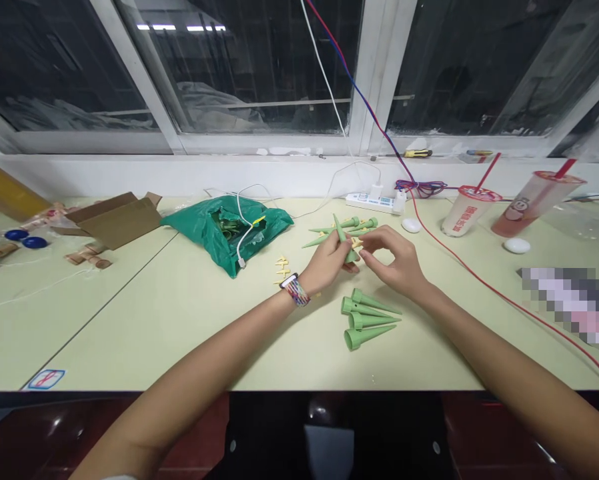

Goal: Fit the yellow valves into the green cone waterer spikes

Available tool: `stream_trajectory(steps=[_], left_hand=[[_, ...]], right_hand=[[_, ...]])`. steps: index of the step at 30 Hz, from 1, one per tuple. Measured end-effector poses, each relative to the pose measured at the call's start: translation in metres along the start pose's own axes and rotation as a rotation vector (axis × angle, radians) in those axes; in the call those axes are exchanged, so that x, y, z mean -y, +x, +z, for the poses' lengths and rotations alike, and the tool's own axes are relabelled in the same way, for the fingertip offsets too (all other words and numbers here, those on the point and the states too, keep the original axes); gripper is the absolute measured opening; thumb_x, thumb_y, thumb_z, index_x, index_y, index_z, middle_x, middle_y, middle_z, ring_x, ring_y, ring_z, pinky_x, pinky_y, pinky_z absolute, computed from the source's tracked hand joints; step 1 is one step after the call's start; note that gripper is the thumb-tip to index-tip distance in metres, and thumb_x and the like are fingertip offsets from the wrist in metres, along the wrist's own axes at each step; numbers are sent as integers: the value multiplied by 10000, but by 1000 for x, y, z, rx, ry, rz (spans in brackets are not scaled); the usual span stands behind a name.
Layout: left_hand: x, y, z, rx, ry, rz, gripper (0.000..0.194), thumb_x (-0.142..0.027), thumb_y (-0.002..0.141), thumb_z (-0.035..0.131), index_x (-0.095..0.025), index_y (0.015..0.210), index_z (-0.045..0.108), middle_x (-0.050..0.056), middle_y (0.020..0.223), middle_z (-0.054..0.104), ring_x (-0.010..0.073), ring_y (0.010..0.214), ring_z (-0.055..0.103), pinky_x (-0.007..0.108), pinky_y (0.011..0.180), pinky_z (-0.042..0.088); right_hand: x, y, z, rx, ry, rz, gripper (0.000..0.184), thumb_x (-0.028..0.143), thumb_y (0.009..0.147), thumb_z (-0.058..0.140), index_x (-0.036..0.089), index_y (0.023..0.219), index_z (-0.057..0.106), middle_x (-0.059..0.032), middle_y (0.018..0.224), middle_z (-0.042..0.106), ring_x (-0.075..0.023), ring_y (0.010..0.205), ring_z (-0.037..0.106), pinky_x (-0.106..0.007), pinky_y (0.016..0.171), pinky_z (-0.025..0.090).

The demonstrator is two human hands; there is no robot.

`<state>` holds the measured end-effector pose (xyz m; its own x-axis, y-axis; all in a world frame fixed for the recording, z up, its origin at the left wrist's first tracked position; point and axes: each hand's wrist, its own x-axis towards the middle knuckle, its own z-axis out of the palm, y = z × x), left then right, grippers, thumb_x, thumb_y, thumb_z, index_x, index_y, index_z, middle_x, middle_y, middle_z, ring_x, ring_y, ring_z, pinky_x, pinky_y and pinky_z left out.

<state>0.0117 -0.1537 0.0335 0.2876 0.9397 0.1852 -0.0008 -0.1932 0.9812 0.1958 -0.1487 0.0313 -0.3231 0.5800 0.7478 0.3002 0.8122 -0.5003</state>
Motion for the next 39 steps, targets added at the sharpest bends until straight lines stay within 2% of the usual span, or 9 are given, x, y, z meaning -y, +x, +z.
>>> stream_trajectory(steps=[4,8,12,17,28,33,35,36,39], left_hand=[[5,-18,3,20,148,80,293,-508,1065,438,-221,1106,483,-26,809,600,101,591,620,240,611,539],[5,-30,11,18,270,106,327,-529,1083,368,-240,1187,478,-51,721,570,112,518,570,239,550,464],[4,-32,13,-10,392,145,302,-496,1095,339,-238,1132,491,-42,693,592,139,572,581,259,598,430],[2,-33,12,-10,467,187,319,-470,1103,324,-232,1171,525,-37,666,591,173,644,606,285,679,441],[-2,-37,9,11,545,295,391,-465,1106,298,-205,1297,519,-20,693,622,175,646,632,281,683,451],[0,-40,8,31,692,443,374,-446,1085,333,-184,1284,513,15,736,639,182,627,625,305,661,456],[-4,-37,4,-28,628,473,333,-453,1086,348,-199,1217,518,11,721,622,170,607,601,303,650,458],[-8,-34,0,-109,548,461,314,-462,1091,341,-211,1169,512,-1,700,601,158,583,578,293,627,452],[-21,-20,-18,-451,264,388,293,-488,1099,318,-241,1019,454,-51,627,485,121,482,454,252,509,381]], right_hand=[[-3,-1,-3,190,91,244,157,370,955,692,214,962,707,-49,926,683,-174,778,646,-304,656,530],[-3,-4,-3,429,326,410,332,429,1002,623,190,771,618,-18,770,689,-130,633,564,-274,600,445],[2,-4,-1,472,434,448,351,453,1010,593,169,814,655,-14,783,669,-95,563,448,-258,540,358],[4,-4,-1,531,498,505,389,491,994,590,167,793,668,40,588,477,-93,503,354,-255,490,277],[-4,-5,-2,568,827,588,366,472,972,674,160,782,639,84,550,343,-62,447,300,-231,444,219],[5,-1,-1,598,942,633,359,437,921,733,170,730,589,92,540,340,-60,416,331,-228,424,237],[6,3,-9,585,904,634,372,437,900,752,177,709,568,76,545,378,-71,424,371,-237,433,250],[4,6,-16,544,878,635,374,434,882,766,181,699,559,73,544,381,-72,424,368,-239,437,241],[-9,17,-48,246,840,629,409,396,799,812,209,641,485,96,509,294,-59,402,267,-242,443,182]])
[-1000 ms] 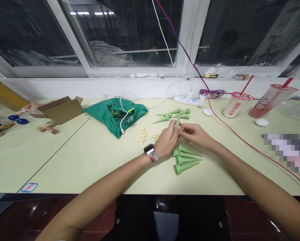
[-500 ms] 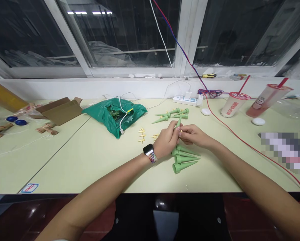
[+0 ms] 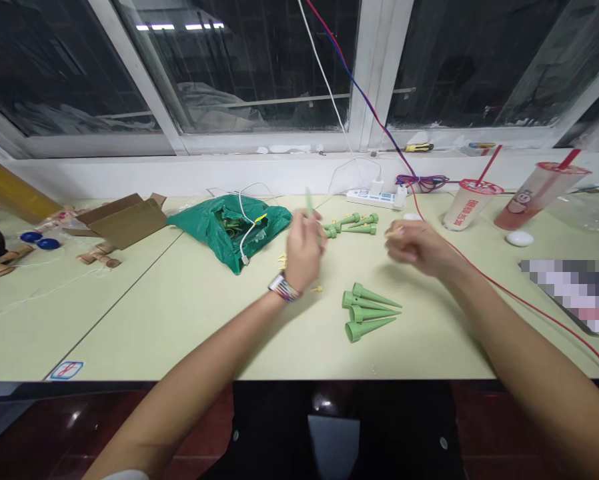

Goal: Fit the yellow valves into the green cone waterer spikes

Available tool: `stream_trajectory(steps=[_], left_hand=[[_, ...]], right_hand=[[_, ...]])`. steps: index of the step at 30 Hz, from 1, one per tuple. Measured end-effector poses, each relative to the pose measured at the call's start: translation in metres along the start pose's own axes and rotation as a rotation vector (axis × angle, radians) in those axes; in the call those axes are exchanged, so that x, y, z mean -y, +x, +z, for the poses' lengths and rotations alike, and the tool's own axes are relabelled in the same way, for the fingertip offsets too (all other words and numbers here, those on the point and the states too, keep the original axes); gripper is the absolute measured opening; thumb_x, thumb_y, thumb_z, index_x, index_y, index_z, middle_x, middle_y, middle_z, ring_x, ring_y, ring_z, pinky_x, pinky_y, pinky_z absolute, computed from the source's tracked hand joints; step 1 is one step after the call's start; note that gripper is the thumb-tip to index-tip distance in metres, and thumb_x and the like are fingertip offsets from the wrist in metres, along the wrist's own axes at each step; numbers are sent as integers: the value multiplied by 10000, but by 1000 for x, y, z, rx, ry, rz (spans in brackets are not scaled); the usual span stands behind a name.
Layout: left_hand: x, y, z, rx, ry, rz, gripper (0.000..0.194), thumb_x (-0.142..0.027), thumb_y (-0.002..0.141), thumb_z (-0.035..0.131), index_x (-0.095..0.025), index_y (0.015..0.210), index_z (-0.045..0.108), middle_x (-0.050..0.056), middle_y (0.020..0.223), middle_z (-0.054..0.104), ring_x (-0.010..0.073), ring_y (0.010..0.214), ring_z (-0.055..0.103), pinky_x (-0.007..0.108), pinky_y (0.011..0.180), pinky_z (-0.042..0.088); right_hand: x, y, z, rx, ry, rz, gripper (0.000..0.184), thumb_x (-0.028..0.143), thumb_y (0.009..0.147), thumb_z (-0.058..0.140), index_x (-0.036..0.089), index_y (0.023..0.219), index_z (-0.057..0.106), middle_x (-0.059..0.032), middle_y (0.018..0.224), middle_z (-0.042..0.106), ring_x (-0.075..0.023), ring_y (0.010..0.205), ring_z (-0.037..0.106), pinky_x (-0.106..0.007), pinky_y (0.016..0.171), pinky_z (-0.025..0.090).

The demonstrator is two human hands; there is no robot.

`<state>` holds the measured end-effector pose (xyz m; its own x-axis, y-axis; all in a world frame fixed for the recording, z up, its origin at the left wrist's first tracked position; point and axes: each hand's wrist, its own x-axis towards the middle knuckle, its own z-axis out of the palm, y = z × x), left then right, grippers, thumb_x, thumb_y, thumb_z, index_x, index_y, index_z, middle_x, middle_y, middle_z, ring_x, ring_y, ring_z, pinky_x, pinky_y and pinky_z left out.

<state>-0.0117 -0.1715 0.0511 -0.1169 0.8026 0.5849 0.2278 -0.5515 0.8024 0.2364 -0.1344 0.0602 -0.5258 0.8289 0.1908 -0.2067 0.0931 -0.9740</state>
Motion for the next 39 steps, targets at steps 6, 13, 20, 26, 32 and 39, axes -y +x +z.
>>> stream_trajectory(steps=[6,13,20,26,32,39], left_hand=[[3,10,6,323,107,-79,264,-453,1081,389,-232,1044,529,-34,690,604,131,568,540,253,591,437],[11,-16,27,819,550,148,294,-400,1005,534,-238,1120,751,60,1027,695,245,944,670,351,816,480],[13,-12,31,948,565,222,390,-267,994,479,-207,1287,729,87,1027,648,267,1037,624,389,938,479],[23,-14,36,1010,528,239,400,-287,1033,473,-238,1348,715,91,990,634,259,1024,600,395,971,485],[25,-14,36,969,485,205,360,-280,1017,487,-212,1268,737,103,1112,679,268,1121,615,409,1045,468],[13,-2,13,689,579,137,171,-321,987,538,-213,957,667,33,968,698,204,811,660,339,757,478]], right_hand=[[-2,16,-39,-333,11,-61,354,424,754,753,226,634,485,69,506,311,-89,437,255,-254,457,216],[-47,27,-25,-308,23,105,315,401,746,792,191,674,569,69,507,352,-89,446,346,-248,467,235],[-47,26,-28,-326,35,94,307,411,774,782,184,685,596,61,541,372,-87,473,345,-245,463,265],[-48,25,-15,-278,-58,127,341,455,734,838,166,703,661,26,543,482,-101,498,430,-246,454,347],[-56,26,-10,-237,-176,87,361,467,709,878,151,752,709,29,549,541,-86,482,453,-243,470,376],[-52,22,-1,-152,-264,104,493,636,789,797,153,784,701,44,555,508,-95,479,483,-245,479,402]])
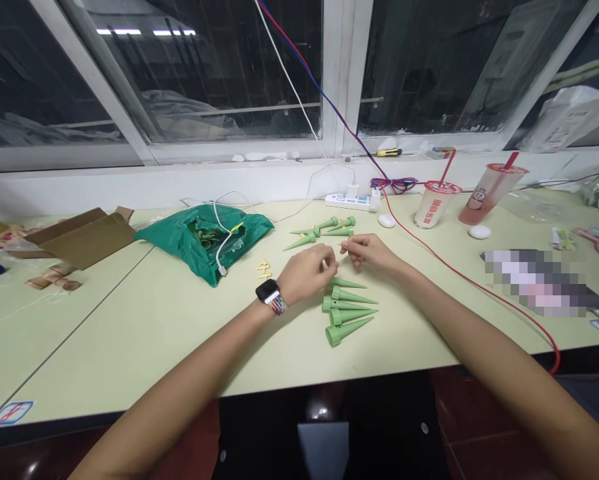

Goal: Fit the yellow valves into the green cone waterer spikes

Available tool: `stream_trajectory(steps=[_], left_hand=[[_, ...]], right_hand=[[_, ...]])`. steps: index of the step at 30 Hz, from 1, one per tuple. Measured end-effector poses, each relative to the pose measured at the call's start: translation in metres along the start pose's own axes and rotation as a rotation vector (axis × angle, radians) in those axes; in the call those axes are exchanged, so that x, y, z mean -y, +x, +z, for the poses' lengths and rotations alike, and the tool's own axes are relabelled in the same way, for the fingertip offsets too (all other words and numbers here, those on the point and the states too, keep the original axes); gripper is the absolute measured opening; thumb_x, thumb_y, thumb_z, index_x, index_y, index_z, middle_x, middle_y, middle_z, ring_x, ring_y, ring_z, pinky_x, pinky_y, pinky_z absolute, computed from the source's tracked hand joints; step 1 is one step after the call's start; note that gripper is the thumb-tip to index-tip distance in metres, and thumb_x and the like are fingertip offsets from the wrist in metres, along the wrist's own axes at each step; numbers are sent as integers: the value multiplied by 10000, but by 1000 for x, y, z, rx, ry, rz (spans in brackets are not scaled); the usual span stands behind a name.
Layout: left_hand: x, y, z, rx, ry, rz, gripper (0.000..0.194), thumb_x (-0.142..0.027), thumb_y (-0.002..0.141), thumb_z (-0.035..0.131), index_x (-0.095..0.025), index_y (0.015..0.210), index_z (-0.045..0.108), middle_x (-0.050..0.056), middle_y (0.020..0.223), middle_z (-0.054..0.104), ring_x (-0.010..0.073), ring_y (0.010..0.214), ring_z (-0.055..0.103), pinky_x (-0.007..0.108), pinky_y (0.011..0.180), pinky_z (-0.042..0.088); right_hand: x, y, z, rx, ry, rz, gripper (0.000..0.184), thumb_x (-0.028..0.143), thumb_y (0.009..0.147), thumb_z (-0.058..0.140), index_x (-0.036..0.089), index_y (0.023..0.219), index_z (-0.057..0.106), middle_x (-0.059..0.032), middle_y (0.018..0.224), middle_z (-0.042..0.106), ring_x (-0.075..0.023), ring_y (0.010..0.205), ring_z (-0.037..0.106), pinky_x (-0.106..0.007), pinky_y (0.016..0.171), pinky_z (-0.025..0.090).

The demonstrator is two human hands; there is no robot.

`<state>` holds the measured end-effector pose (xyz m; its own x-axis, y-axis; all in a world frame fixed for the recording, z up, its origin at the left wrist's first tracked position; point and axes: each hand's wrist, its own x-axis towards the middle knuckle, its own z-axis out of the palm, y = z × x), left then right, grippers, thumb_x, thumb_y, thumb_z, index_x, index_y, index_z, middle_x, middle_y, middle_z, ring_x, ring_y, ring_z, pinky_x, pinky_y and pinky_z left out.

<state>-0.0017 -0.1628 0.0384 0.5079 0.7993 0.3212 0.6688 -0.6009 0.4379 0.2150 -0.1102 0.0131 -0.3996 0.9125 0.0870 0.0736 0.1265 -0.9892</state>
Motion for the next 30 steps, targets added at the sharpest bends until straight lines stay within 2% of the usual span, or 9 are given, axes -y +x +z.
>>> stream_trajectory(steps=[2,5,9,12,17,19,21,24,30], left_hand=[[2,-4,-8,-71,9,-22,217,-390,987,581,-223,1116,627,24,1044,707,177,737,654,330,717,464],[8,-7,-14,-76,-17,65,289,-416,1008,585,-235,1233,596,30,1140,705,146,726,663,308,721,480],[15,-10,-13,-161,-11,184,229,-387,1057,535,-217,1180,625,22,1014,714,122,697,641,271,684,479],[15,-11,-11,-220,125,292,247,-382,1086,484,-198,1052,646,34,956,707,125,690,624,268,650,448],[8,-13,-9,-147,287,278,323,-419,1099,423,-182,1022,628,66,944,697,183,748,628,307,620,386],[5,-12,-9,-74,173,201,337,-392,1110,374,-178,1023,619,73,978,697,195,788,625,310,669,407],[3,-12,-11,14,-34,151,347,-383,1112,351,-177,1028,618,67,991,694,196,831,621,309,742,436],[1,-13,-13,94,-362,80,371,-431,1097,373,-174,1012,627,37,872,650,180,787,573,294,737,438],[2,-12,-9,174,-841,-124,462,-581,984,559,-183,763,480,-38,672,344,108,586,292,263,528,237]], right_hand=[[7,-5,6,90,6,8,514,667,845,737,159,786,681,51,561,481,-95,485,492,-244,497,414],[15,-11,17,193,16,-16,504,658,908,680,173,775,639,58,560,451,-96,488,476,-243,514,404],[18,-16,27,193,7,-39,545,665,965,602,186,707,567,54,542,426,-96,486,422,-245,510,361],[16,-18,32,174,-19,-48,619,693,998,515,201,625,468,56,513,371,-93,471,378,-254,504,314],[14,-22,40,121,-98,-84,650,736,995,458,229,601,355,68,499,290,-93,464,281,-275,490,241],[13,-23,43,69,-181,-148,635,716,1014,430,219,620,404,50,520,348,-110,498,337,-279,522,291],[12,-25,45,26,-306,-273,595,645,1057,395,197,681,505,9,610,508,-142,607,483,-284,621,381],[10,-27,47,3,-463,-439,522,521,1108,334,193,803,601,-30,788,659,-179,762,591,-298,741,426],[5,-28,50,-100,-664,-640,470,403,1134,271,214,785,523,-27,710,578,-169,653,510,-309,646,376]])
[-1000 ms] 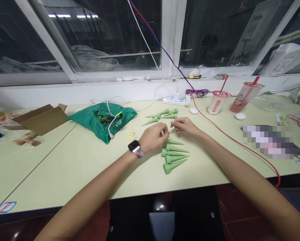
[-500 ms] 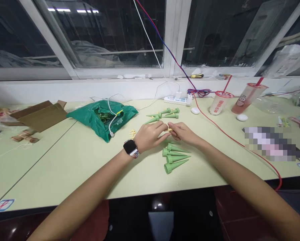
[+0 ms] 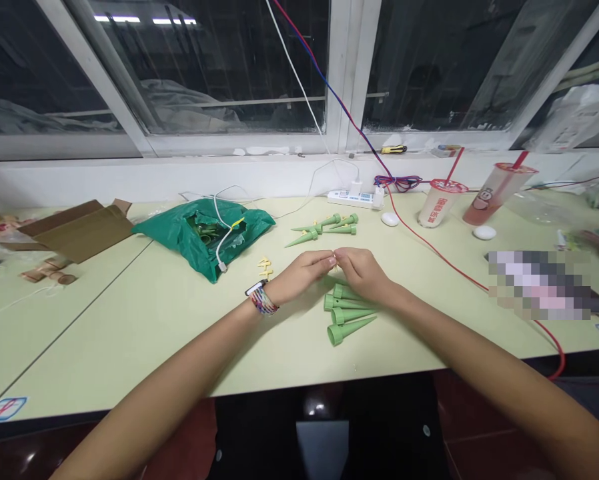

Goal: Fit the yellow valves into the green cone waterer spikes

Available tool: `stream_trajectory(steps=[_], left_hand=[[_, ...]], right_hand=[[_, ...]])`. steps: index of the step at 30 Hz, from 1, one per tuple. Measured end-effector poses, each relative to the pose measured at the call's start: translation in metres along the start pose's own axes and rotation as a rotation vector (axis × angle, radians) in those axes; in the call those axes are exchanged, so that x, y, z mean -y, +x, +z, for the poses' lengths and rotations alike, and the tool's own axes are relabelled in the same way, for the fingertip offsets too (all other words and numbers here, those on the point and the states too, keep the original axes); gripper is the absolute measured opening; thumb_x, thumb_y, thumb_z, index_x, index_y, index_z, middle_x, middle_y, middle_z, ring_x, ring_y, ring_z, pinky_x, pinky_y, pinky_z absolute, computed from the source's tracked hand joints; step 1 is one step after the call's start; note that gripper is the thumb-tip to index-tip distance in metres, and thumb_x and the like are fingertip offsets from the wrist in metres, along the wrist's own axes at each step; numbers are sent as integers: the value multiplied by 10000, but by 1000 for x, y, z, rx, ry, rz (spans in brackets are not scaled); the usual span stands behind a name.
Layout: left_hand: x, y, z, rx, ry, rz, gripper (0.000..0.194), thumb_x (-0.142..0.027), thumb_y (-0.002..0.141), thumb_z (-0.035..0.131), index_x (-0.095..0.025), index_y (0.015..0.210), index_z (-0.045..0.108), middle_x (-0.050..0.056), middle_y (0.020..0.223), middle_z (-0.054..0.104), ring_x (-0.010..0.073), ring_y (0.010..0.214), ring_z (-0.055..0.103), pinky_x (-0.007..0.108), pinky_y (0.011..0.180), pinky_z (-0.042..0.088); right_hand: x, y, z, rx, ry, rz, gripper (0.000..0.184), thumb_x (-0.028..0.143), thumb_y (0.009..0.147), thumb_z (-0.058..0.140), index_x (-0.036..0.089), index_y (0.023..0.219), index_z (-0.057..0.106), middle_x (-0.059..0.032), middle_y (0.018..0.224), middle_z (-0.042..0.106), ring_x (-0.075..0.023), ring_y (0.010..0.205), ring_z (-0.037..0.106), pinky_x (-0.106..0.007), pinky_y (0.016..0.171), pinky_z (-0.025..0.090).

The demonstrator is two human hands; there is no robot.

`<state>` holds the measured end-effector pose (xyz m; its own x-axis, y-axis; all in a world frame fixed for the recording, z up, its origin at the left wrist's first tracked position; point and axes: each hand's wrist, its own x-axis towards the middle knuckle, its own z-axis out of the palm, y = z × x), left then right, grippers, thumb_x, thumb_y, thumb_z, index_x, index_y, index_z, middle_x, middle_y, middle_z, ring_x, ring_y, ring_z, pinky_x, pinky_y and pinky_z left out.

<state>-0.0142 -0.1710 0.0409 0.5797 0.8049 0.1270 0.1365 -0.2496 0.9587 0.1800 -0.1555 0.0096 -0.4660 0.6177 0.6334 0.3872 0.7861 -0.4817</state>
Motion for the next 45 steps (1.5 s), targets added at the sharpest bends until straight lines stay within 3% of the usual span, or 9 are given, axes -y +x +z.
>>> stream_trajectory(steps=[4,11,19,24,28,34,37,41,45], left_hand=[[-1,1,3,-17,-212,-101,530,-596,933,624,-209,698,348,-65,667,221,83,558,183,258,509,139],[-8,-1,1,-1,-307,-150,547,-557,915,655,-223,685,288,-79,648,177,74,540,135,253,502,118],[-2,-3,2,-183,199,45,517,-612,1024,447,-199,715,418,-30,651,383,127,608,321,273,565,281],[7,1,-1,-213,69,45,514,-615,1019,464,-213,711,372,-54,619,298,117,568,263,272,539,252],[10,2,-5,-260,87,59,503,-602,1024,471,-209,717,405,-51,618,310,120,570,272,275,537,258],[10,0,-1,-228,148,66,499,-601,1035,438,-191,757,498,-45,609,363,126,575,325,273,551,289],[9,0,1,-250,138,57,507,-596,1033,444,-198,721,445,-47,597,364,122,565,323,273,556,288],[6,-1,0,-257,176,77,490,-556,1055,423,-193,728,454,-44,605,375,124,578,336,275,577,298],[5,-1,-1,-254,217,79,462,-509,1062,419,-195,723,446,-38,619,397,131,598,361,277,599,317]], right_hand=[[-1,-1,1,-65,-117,-134,409,359,1137,269,229,803,466,-17,705,510,-170,634,455,-318,609,346],[3,0,0,-125,-195,-245,278,292,1114,330,230,880,466,-50,804,528,-192,700,465,-329,598,354],[9,2,-5,-68,102,36,390,349,1103,427,226,736,464,-5,706,494,-169,674,479,-335,664,397],[8,1,-3,-52,322,131,170,396,1036,576,228,1021,558,-9,842,573,-166,739,572,-319,685,484],[9,1,-2,-33,493,267,377,477,949,700,240,1212,571,-21,977,632,-140,689,630,-290,615,524],[8,2,-4,100,504,401,459,596,1043,479,192,876,623,12,706,596,-122,575,591,-263,581,494],[9,1,-6,94,555,380,332,544,991,617,213,999,616,35,773,574,-105,566,560,-253,562,471],[8,2,-6,21,605,425,418,544,957,663,238,1234,593,13,915,637,-110,568,599,-271,564,496],[6,4,-6,85,606,457,438,583,1016,537,170,937,659,-11,745,646,-134,578,622,-278,585,498]])
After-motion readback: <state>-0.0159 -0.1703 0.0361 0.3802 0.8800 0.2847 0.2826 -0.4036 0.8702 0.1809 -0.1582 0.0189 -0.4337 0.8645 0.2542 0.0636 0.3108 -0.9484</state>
